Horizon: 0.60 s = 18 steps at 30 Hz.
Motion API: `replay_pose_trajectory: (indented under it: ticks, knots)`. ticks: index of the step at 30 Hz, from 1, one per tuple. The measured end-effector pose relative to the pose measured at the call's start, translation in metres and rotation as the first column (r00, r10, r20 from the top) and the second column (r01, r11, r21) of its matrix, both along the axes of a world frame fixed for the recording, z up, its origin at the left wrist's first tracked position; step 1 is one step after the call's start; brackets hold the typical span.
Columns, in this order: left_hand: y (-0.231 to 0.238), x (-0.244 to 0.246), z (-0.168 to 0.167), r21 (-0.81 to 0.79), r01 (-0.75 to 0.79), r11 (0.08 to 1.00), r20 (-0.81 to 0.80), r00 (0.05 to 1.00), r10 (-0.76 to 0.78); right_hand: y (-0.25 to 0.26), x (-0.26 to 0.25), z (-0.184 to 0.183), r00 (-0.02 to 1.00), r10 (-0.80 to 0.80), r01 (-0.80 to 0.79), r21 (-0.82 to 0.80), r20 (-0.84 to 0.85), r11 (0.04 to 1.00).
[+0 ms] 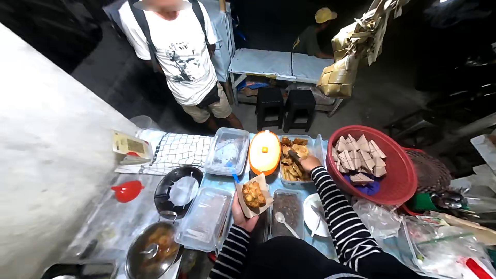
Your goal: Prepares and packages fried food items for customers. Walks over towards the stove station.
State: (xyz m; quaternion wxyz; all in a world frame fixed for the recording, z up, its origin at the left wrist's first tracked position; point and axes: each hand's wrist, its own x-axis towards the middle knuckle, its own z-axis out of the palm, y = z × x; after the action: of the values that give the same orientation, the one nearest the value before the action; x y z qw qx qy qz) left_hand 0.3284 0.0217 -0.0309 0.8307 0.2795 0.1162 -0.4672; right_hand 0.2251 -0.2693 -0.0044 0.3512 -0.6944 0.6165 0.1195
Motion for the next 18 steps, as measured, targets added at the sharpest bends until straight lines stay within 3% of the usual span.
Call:
replay_pose_trajectory:
  ticks: [7, 14, 18]
  knots:
    - [0.002, -0.003, -0.001, 0.056, -0.028, 0.998, -0.049, 0.998, 0.031, -0.012, -0.002, -0.035, 0.991, -0.094, 0.09, 0.04, 0.097, 0.995]
    - [-0.013, -0.005, 0.0, -0.002, 0.065, 0.998, 0.02, 0.998, -0.065, -0.012, 0.001, -0.028, 0.976, -0.177, 0.165, 0.104, 0.123, 0.981]
    - [-0.015, -0.007, 0.003, -0.034, 0.068, 0.997, 0.021, 0.997, -0.068, -0.003, 0.006, -0.019, 0.989, -0.119, 0.113, 0.061, 0.089, 0.992]
